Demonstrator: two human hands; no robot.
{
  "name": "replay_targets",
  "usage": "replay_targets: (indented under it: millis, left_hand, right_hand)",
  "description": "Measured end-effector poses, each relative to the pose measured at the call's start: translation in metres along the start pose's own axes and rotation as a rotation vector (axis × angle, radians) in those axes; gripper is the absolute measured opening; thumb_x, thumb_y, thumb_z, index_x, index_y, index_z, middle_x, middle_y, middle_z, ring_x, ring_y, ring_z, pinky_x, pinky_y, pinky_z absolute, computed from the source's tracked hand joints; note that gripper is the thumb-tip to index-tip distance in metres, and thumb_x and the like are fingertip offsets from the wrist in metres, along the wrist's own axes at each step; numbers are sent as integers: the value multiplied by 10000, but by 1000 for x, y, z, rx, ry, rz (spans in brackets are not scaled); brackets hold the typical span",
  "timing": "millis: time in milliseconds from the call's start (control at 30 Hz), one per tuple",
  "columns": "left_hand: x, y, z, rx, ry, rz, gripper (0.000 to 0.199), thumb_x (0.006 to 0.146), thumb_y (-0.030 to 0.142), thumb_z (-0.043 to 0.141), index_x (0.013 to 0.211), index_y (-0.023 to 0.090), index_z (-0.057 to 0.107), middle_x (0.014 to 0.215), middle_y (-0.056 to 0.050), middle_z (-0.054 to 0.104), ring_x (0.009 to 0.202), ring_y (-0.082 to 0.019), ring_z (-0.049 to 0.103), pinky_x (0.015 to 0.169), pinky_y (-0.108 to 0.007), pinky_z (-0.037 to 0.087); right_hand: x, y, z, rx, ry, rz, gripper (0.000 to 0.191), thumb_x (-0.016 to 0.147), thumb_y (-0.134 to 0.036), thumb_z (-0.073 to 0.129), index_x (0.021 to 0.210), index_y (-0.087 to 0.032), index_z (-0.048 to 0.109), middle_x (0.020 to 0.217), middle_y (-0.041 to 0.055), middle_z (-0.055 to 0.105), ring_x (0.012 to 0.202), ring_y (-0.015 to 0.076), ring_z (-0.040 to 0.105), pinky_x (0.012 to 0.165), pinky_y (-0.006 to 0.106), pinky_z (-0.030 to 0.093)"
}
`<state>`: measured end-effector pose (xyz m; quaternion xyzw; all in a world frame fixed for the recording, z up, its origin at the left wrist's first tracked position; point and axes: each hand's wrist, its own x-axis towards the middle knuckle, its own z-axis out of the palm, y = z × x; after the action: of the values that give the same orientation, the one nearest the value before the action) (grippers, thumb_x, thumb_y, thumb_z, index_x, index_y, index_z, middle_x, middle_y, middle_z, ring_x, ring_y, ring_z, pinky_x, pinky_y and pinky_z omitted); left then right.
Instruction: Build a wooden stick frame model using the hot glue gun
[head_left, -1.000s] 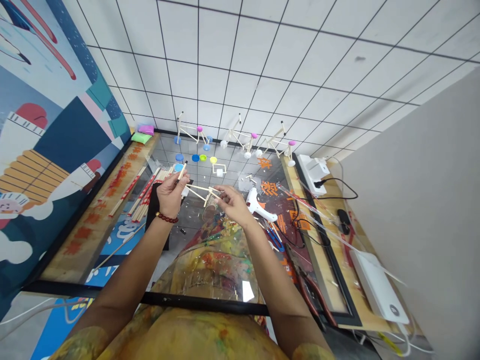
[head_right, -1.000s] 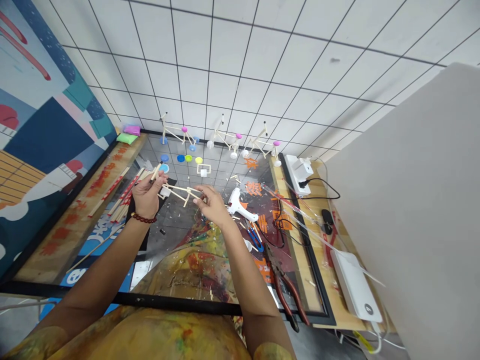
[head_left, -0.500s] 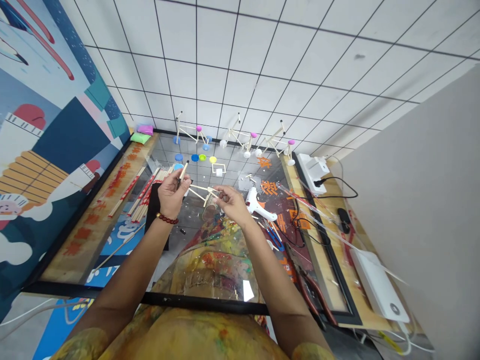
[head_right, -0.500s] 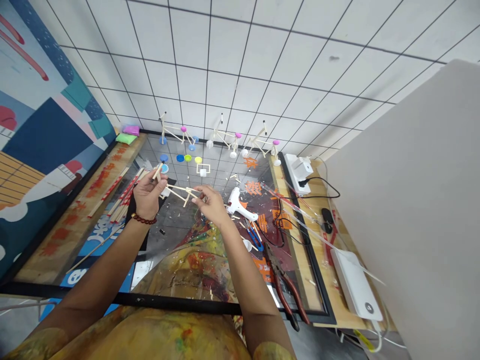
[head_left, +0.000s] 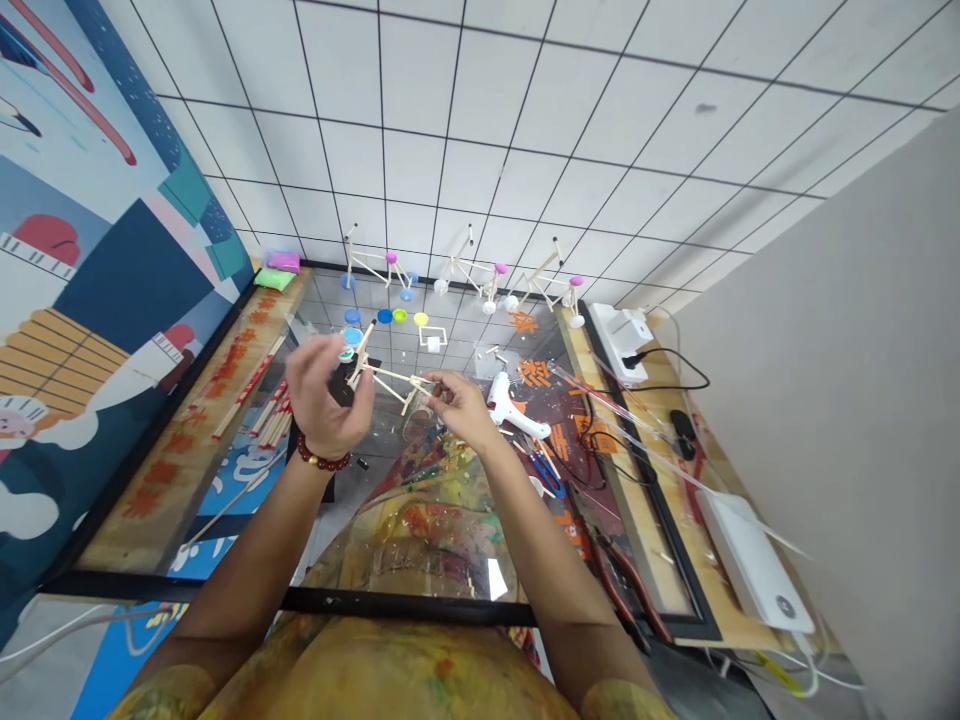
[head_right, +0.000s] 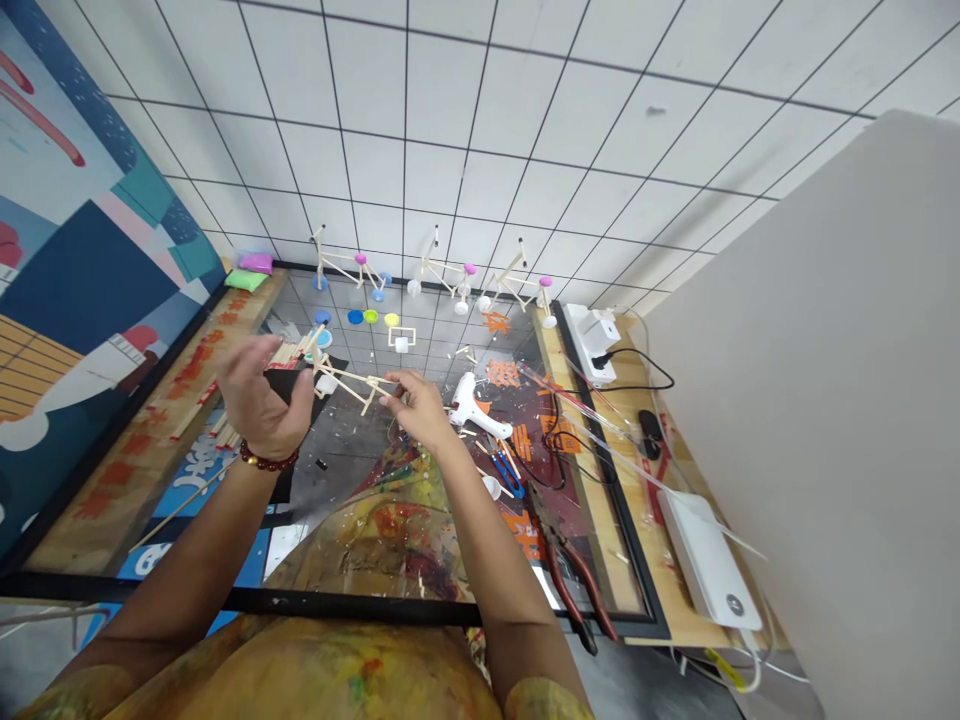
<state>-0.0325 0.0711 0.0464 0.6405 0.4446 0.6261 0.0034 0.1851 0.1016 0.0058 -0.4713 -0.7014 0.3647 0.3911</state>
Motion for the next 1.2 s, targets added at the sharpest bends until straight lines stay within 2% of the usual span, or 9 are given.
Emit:
replay_targets:
  millis: [67, 133, 233, 367, 600, 800, 933, 1067, 1200]
  left_hand:
    - [-2, 12, -1, 59, -145, 210, 367, 827, 229, 713, 1186, 302, 690, 1128, -88, 678, 1117, -277, 652, 1028, -481, 521]
    - [-3, 24, 4, 91, -341, 307, 322, 871, 165, 632, 1150, 302, 714, 1093, -82, 712, 1097, -260, 671, 996, -452, 550]
    - [-1, 34, 14, 180, -525, 249, 379, 922, 133, 533, 1255, 241, 678, 1232, -128, 686, 1264, -285, 599, 1069, -478, 513]
    - [6, 31, 22, 306, -650, 185, 385, 934, 143, 502, 1284, 176, 658, 1272, -162, 658, 1321, -320, 545, 1098, -522, 484]
    - [14, 26, 25, 415, -735, 265, 307, 926, 107, 473, 1064, 157, 742, 1072, -136, 721, 1149, -294, 632, 1122, -521, 442]
    - [9, 24, 25, 481, -759, 242, 298, 933, 110, 485, 1042, 171, 755, 1016, -114, 738, 975, -258, 672, 1065, -473, 481]
    - [4, 19, 23, 471, -748, 222, 276, 939, 117, 498, 1032, 174, 752, 988, -100, 739, 972, -257, 664, 1027, -436, 505]
    - [2, 17, 23, 441, -724, 221, 285, 948, 104, 482, 1038, 170, 744, 1004, -99, 734, 996, -254, 652, 1016, -423, 508]
    - [0, 17, 24, 425, -719, 210, 280, 951, 106, 485, 1044, 168, 741, 1000, -105, 725, 1037, -263, 639, 943, -400, 531]
  right_hand:
    - [0, -1, 0, 2, 2, -6, 300, 779, -233, 693, 1077, -204, 714, 926, 17, 670, 732, 144, 581, 744, 293, 474]
    - [0, -2, -1, -1, 2, -18, 288, 786, -240, 689, 1070, -201, 713, 930, 20, 673, 734, 147, 581, 750, 299, 475]
    - [0, -5, -2, -16, 0, -24, 280, 783, -227, 682, 1060, -205, 707, 942, 22, 680, 740, 150, 581, 774, 310, 483]
    - [0, -7, -2, -17, -5, -24, 270, 769, -196, 678, 1037, -202, 708, 972, 28, 686, 755, 151, 592, 795, 309, 489]
    - [0, -5, -3, -11, 3, -19, 294, 766, -177, 678, 1057, -210, 710, 994, 25, 689, 781, 151, 608, 808, 304, 495]
    - [-1, 2, 0, 15, 11, -45, 313, 755, -158, 692, 1063, -204, 724, 1007, 34, 695, 761, 143, 612, 784, 302, 511]
    - [-1, 1, -1, 9, -7, -51, 377, 734, -154, 722, 1106, -211, 729, 1036, 40, 704, 755, 140, 611, 791, 311, 519]
    - [0, -7, -19, 14, -26, -87, 576, 674, -193, 801, 1236, -246, 685, 1199, 60, 680, 834, 152, 626, 826, 330, 519]
    - [1, -13, -46, 38, 80, -51, 523, 702, -211, 779, 1217, -230, 692, 1178, 66, 692, 881, 166, 637, 825, 332, 499]
